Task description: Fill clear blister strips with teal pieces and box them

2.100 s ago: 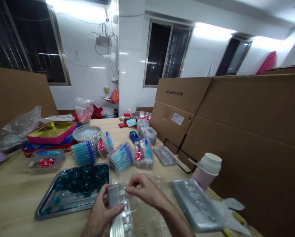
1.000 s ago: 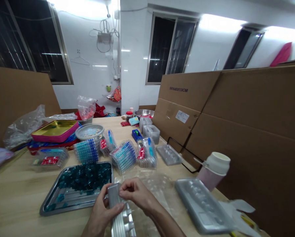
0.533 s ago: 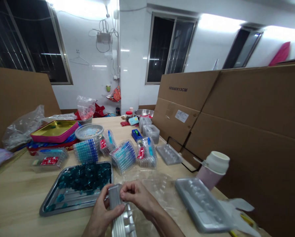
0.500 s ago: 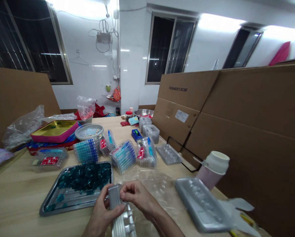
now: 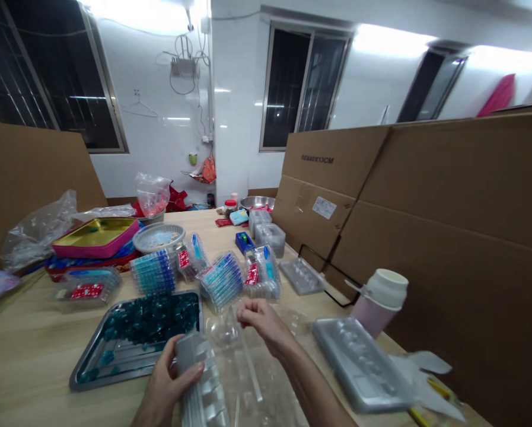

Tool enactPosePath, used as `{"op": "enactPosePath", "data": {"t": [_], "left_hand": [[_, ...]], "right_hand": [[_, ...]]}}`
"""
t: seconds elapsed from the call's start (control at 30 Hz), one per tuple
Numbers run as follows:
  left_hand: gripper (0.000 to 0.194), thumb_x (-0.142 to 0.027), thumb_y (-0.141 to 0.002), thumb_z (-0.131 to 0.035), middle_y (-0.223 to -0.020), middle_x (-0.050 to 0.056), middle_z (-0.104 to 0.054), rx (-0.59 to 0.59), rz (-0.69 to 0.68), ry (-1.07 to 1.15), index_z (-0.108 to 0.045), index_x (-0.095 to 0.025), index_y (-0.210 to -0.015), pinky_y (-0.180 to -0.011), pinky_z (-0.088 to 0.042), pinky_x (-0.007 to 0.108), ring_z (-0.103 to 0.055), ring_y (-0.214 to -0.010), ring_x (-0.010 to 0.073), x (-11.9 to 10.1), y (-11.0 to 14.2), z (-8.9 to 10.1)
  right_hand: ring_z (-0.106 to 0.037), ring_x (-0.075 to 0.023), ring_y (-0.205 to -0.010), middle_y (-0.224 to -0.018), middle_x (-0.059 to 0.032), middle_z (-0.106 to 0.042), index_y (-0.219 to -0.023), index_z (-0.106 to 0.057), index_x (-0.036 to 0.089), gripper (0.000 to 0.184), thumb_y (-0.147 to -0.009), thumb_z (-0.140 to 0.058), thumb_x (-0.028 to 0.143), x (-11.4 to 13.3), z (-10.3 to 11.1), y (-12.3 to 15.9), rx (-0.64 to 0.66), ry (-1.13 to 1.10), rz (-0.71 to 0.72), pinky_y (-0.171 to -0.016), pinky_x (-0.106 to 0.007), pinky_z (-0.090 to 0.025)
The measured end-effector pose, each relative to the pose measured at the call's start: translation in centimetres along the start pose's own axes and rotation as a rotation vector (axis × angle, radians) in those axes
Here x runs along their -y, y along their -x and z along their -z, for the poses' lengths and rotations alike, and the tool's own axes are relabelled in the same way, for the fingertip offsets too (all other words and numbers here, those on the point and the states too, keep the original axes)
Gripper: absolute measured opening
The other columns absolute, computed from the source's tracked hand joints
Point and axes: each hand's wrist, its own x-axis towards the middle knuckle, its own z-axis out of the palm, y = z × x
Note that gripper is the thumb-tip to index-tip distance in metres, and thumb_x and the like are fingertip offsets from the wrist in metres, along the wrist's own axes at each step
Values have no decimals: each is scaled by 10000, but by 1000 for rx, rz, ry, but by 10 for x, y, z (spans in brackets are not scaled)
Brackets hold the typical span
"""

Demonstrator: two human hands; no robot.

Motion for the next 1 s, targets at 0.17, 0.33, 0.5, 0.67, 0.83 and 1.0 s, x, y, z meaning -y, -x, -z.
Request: {"op": "enactPosePath", "data": {"t": [0.17, 0.33, 0.5, 0.67, 0.83, 1.0], "left_hand": [[709, -462, -429, -821, -863, 69, -670, -61, -51, -53, -527, -174, -1006, -631, -486, 243, -635, -740, 215, -1, 1, 19], [758, -461, -409, -831, -913, 91, -663, -88, -57, -36, -519, -169, -1035, -661, -495, 254, -642, -759, 224, 1, 3, 24], [824, -465, -414, -827, -915, 118, -675, -36, -39, -3, -477, -164, -1096, -672, -503, 264, -647, -798, 251, 1, 6, 22], [833, -456, -441, -820, -966, 128, -668, -4, -65, 21, -442, -165, -1124, -704, -505, 285, -645, -810, 250, 7, 6, 27], [791, -417, -452, -818, -985, 125, -662, 8, -88, -1, -456, -165, -1109, -733, -500, 288, -638, -842, 250, 10, 7, 33], [778, -401, -448, -819, -976, 115, -671, -2, -82, -2, -471, -170, -1104, -769, -499, 288, -631, -890, 262, 8, 13, 39]], "right_hand": [[-392, -105, -509, -485, 35, -441, -484, -483, 173, 123, -608, -483, 181, 1, -8, -14, -35, 480, 15, -516, -243, -254], [-507, -167, -675, -633, -28, -567, -570, -555, 172, 99, -663, -538, 144, -10, -37, -14, -184, 972, 198, -648, -281, -305], [-482, -143, -630, -629, -1, -551, -625, -620, 156, 169, -676, -631, 316, -13, -66, 2, 181, 303, 72, -607, -258, -331], [-447, -106, -612, -641, 20, -532, -604, -646, 134, 272, -558, -775, 369, -8, -83, 18, 330, -185, -54, -591, -234, -309], [-417, -97, -590, -599, 34, -518, -580, -635, 136, 269, -553, -791, 353, -8, -90, 23, 328, -222, -72, -575, -227, -277], [-409, -96, -580, -592, 38, -511, -581, -625, 138, 261, -555, -781, 345, -7, -97, 28, 349, -248, -94, -580, -227, -265]]}}
